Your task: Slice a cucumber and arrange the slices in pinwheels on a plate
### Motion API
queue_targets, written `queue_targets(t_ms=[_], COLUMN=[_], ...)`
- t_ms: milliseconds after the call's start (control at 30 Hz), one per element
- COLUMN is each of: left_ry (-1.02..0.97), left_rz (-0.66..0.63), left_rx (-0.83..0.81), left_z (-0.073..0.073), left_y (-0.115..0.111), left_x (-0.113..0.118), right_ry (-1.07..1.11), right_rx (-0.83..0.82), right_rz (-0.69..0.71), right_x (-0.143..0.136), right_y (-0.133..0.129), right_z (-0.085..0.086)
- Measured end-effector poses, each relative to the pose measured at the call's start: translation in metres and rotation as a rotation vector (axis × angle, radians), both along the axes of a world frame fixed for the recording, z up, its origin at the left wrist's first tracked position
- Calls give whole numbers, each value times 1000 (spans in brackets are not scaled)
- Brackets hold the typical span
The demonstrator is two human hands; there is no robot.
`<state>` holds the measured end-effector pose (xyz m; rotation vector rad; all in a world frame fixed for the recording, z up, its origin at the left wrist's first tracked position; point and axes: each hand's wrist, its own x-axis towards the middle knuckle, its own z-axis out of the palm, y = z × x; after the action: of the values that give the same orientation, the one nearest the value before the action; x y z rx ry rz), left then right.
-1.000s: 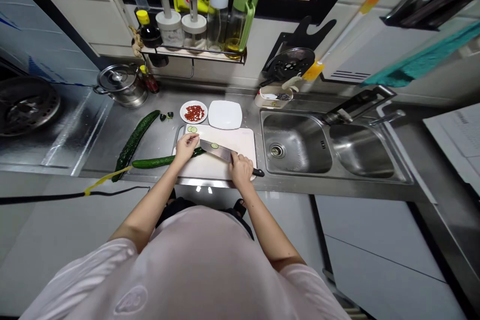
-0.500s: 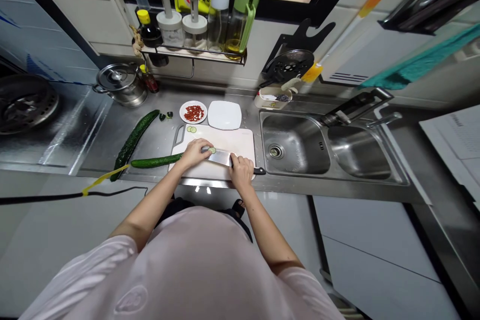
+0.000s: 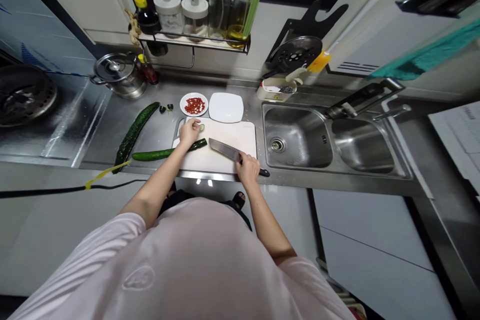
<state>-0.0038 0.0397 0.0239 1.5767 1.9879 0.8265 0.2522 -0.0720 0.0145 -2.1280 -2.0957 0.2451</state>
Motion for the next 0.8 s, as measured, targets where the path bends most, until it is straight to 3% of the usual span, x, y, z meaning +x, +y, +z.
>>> queue_targets(t_ms=[133, 267, 500, 800], left_ry=[98, 106, 140, 188], left_rz=[60, 31, -84, -125], left_rx=[-28, -47, 34, 46], left_z=[-17, -28, -40, -44], left_y=[24, 36, 32, 32], left_x=[-13, -18, -32, -34], right_ry=[21, 28, 46, 70], right_rx=[-15, -23, -32, -36], right_rz=[-12, -10, -8, -10], right_x=[-1, -5, -7, -7], right_y=[3, 5, 5, 3], right_z=[0, 0, 0, -5])
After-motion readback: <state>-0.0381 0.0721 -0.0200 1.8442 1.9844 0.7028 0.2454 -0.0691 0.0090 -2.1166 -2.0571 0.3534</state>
